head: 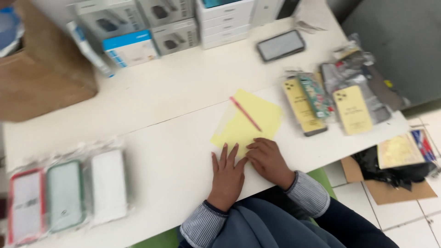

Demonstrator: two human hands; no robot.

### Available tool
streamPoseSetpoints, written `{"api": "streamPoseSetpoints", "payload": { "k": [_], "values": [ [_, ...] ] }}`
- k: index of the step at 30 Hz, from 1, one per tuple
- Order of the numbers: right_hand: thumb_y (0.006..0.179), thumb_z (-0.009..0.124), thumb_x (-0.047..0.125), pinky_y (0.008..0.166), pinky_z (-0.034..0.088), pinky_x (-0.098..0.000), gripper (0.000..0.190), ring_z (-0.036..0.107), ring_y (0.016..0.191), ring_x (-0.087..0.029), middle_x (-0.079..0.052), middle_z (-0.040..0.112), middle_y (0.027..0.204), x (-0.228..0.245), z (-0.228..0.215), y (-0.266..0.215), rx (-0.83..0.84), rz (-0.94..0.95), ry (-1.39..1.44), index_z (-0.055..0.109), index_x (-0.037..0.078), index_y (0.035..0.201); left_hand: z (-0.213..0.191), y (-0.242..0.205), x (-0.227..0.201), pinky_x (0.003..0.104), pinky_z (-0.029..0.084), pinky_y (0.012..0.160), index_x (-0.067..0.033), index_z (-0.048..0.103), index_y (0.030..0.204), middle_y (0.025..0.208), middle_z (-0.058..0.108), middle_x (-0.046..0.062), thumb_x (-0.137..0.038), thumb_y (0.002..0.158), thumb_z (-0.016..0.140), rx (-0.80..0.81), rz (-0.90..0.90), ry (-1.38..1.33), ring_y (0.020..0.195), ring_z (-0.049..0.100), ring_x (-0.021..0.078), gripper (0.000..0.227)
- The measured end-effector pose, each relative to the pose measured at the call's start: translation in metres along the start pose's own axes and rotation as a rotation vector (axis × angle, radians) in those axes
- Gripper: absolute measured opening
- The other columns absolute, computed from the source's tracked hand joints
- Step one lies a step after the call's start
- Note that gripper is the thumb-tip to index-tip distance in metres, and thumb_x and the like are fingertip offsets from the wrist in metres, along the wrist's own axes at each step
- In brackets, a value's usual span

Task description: Organizing and packaging various phone cases into plastic sleeves and writing notes on a yellow pad.

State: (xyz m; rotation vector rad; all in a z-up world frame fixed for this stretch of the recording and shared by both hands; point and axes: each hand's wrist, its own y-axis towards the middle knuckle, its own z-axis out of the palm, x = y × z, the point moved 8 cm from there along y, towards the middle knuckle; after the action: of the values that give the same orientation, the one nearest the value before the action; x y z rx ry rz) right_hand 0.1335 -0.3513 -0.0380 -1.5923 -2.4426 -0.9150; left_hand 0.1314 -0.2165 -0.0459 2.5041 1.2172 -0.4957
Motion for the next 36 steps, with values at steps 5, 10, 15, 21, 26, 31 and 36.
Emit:
{"api": "streamPoseSetpoints", "payload": {
  "k": [5, 10, 15, 21, 26, 31, 36],
  "values": [
    [0.098, 0.063, 0.014, 0.100, 0.045, -0.0462, 0.014, 0.060, 0.120, -0.034, -0.009, 0.067, 0.118, 0.009, -0.007, -0.003, 0.017, -0.031, -0.021, 0.067, 0.010, 0.112, 0.025, 0.006, -0.003, 0.076, 0.010, 0.117, -0.0163, 0.058, 0.138, 0.163, 0.037, 0.009, -0.027, 0.093, 0.054, -0.044, 0.051, 0.116, 0.154, 0.022, 0.0391, 0.046],
    [0.100, 0.062, 0.014, 0.098, 0.044, -0.0452, 0.017, 0.059, 0.122, -0.033, -0.009, 0.066, 0.119, 0.014, -0.006, 0.000, 0.024, -0.024, -0.059, 0.067, 0.010, 0.116, 0.009, 0.005, -0.006, 0.070, 0.017, 0.118, -0.0166, 0.060, 0.135, 0.160, 0.043, 0.006, -0.026, 0.097, 0.052, -0.071, 0.034, 0.110, 0.152, 0.030, 0.0356, 0.040],
    [0.102, 0.060, 0.013, 0.099, 0.044, -0.0466, 0.018, 0.058, 0.121, -0.033, -0.011, 0.065, 0.121, 0.012, -0.005, -0.002, 0.031, -0.026, 0.004, 0.066, 0.006, 0.118, 0.018, 0.004, 0.000, 0.070, 0.014, 0.120, -0.0172, 0.059, 0.135, 0.162, 0.041, 0.005, -0.027, 0.095, 0.053, -0.061, -0.002, 0.146, 0.154, 0.027, 0.0345, 0.042],
    [0.101, 0.063, 0.011, 0.102, 0.044, -0.0442, 0.014, 0.060, 0.121, -0.032, -0.008, 0.067, 0.118, -0.004, -0.011, -0.007, -0.056, 0.066, 0.122, 0.065, 0.006, 0.114, -0.003, 0.031, -0.023, 0.069, 0.020, 0.121, -0.0171, 0.067, 0.107, 0.153, 0.053, 0.002, -0.018, 0.088, 0.063, -0.211, 0.095, 0.171, 0.150, 0.038, 0.0356, 0.019],
    [0.102, 0.060, 0.013, 0.103, 0.045, -0.0498, 0.014, 0.061, 0.122, -0.036, -0.009, 0.069, 0.119, -0.052, -0.091, 0.008, -0.280, 0.100, 0.110, 0.066, 0.010, 0.114, -0.032, 0.099, -0.074, 0.062, 0.028, 0.120, -0.0162, 0.067, 0.126, 0.151, 0.054, 0.007, -0.016, 0.097, 0.058, -0.228, 0.195, -0.006, 0.148, 0.041, 0.0367, 0.030],
    [0.096, 0.070, 0.025, 0.099, 0.049, -0.0510, 0.022, 0.064, 0.120, -0.039, -0.010, 0.069, 0.118, -0.134, -0.130, 0.005, -0.373, 0.278, -0.154, 0.071, 0.013, 0.116, 0.002, 0.170, -0.105, 0.056, 0.038, 0.113, -0.0198, 0.060, 0.140, 0.153, 0.049, 0.009, -0.024, 0.092, 0.065, -0.282, 0.238, -0.048, 0.144, 0.044, 0.0404, 0.048],
    [0.095, 0.071, 0.027, 0.106, 0.040, -0.0687, 0.053, 0.047, 0.134, -0.057, -0.025, 0.055, 0.143, -0.187, -0.128, -0.001, -0.224, 0.544, -0.126, 0.059, 0.009, 0.143, 0.077, 0.224, -0.109, 0.071, 0.022, 0.117, -0.0034, 0.028, 0.162, 0.168, 0.017, 0.029, -0.024, 0.096, 0.057, 0.114, 0.047, -0.119, 0.153, 0.011, 0.0560, 0.074]
  ]
}}
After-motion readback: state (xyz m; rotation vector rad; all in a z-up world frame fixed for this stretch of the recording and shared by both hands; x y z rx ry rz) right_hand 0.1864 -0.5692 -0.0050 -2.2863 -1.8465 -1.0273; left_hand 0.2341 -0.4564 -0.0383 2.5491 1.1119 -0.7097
